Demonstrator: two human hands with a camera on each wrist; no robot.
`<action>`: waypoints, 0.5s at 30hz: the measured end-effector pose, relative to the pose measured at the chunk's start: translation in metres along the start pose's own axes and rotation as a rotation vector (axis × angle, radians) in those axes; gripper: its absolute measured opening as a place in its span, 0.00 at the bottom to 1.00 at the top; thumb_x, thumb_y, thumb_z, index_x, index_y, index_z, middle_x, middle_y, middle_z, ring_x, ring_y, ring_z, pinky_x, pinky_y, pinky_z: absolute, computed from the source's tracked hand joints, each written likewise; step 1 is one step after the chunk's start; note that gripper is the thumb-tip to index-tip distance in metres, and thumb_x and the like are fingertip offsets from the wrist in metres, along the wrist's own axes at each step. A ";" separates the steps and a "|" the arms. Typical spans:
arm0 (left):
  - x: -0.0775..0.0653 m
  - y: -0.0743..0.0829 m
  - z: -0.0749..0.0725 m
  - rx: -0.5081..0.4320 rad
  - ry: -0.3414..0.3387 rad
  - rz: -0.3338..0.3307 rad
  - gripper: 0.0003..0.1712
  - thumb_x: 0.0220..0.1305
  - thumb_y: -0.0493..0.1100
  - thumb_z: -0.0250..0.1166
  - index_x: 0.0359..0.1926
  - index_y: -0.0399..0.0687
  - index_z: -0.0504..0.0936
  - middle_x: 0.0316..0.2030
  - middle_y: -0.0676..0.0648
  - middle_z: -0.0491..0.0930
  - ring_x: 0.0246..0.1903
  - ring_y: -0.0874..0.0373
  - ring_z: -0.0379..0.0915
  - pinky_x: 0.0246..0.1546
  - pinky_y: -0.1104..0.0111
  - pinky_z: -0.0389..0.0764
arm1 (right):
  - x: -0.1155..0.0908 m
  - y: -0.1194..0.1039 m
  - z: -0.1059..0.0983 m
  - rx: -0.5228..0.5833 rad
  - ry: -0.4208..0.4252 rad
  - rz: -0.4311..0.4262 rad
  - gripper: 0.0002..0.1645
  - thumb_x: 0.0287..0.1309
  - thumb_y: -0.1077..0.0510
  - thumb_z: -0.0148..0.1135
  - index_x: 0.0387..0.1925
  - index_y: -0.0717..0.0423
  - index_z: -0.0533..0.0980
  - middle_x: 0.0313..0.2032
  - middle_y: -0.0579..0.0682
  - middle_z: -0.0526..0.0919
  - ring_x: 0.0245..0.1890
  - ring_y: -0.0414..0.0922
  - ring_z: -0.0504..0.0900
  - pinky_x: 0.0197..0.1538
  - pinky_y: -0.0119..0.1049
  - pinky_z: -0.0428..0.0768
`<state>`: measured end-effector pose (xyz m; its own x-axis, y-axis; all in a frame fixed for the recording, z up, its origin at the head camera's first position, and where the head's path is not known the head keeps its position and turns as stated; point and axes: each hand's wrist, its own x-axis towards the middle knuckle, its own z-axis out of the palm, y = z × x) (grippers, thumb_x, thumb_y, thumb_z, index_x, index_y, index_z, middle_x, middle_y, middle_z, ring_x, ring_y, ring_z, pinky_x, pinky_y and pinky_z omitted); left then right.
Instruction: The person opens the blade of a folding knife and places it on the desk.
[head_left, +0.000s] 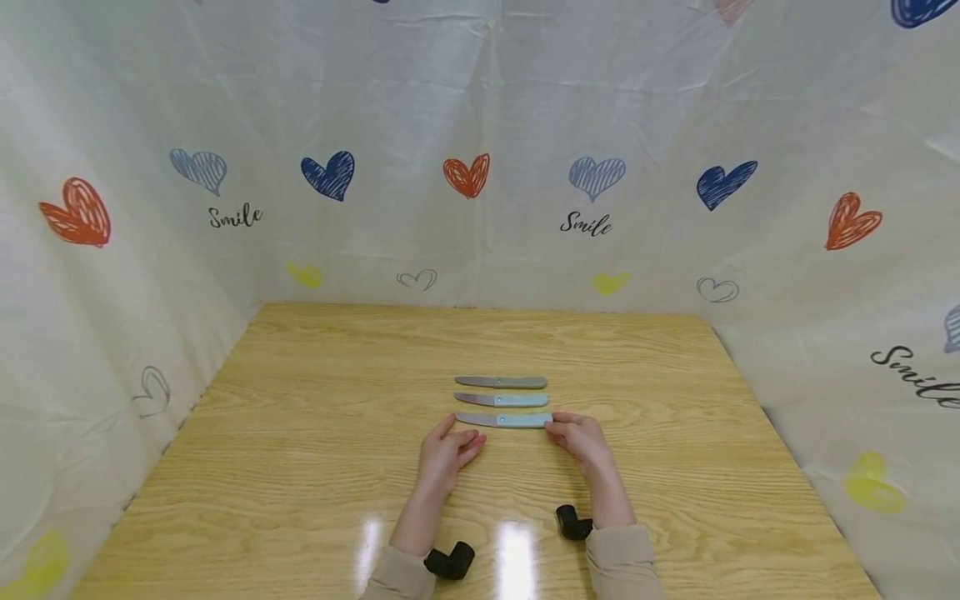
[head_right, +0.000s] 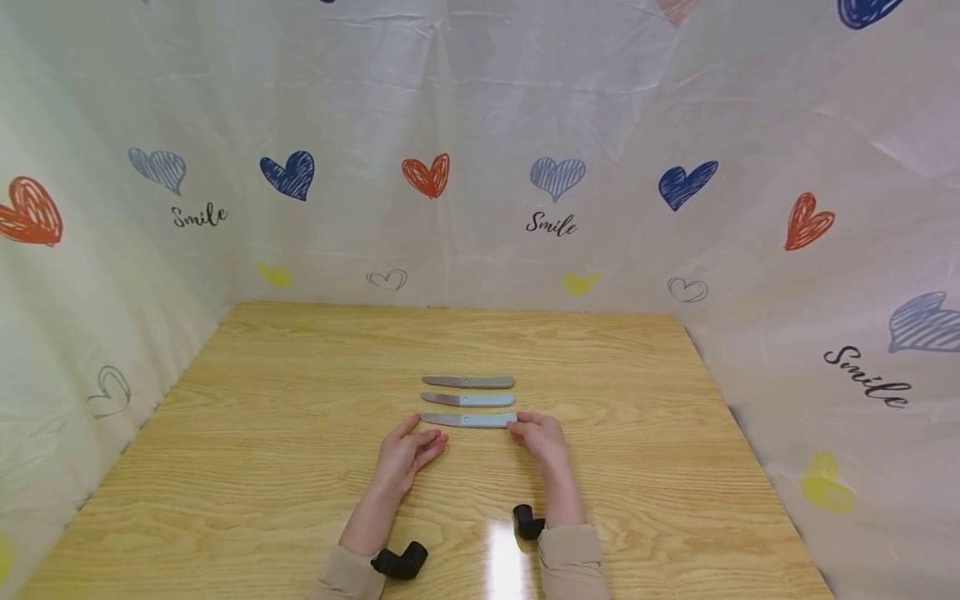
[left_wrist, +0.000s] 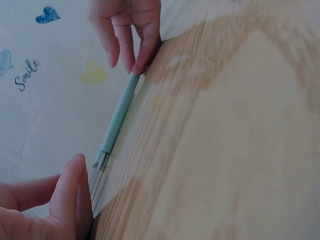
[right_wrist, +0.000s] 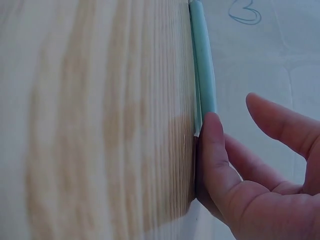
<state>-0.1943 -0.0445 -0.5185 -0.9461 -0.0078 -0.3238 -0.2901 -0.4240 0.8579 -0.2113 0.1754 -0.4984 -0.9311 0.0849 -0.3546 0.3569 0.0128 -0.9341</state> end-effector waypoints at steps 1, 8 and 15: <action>0.000 0.000 -0.001 0.004 -0.001 -0.005 0.38 0.66 0.23 0.52 0.72 0.24 0.46 0.41 0.30 0.76 0.39 0.51 0.82 0.47 0.65 0.83 | 0.000 0.000 0.000 -0.003 -0.003 -0.003 0.25 0.65 0.70 0.56 0.60 0.81 0.66 0.62 0.74 0.66 0.50 0.48 0.79 0.59 0.44 0.78; 0.002 0.002 -0.002 0.009 -0.002 -0.024 0.40 0.66 0.24 0.55 0.73 0.26 0.45 0.36 0.36 0.79 0.34 0.56 0.82 0.43 0.68 0.84 | 0.003 0.003 0.000 -0.014 -0.008 -0.019 0.25 0.65 0.70 0.55 0.60 0.81 0.66 0.62 0.75 0.67 0.49 0.48 0.79 0.59 0.45 0.77; -0.001 0.008 -0.005 0.047 0.003 -0.016 0.38 0.67 0.27 0.55 0.72 0.24 0.47 0.44 0.31 0.76 0.34 0.56 0.82 0.43 0.64 0.84 | 0.002 -0.001 0.001 0.016 -0.010 -0.029 0.28 0.65 0.69 0.56 0.63 0.80 0.63 0.61 0.75 0.66 0.50 0.48 0.80 0.60 0.43 0.77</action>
<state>-0.1945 -0.0527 -0.5137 -0.9408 -0.0043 -0.3390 -0.3119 -0.3806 0.8705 -0.2135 0.1751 -0.4983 -0.9418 0.0748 -0.3277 0.3285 -0.0013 -0.9445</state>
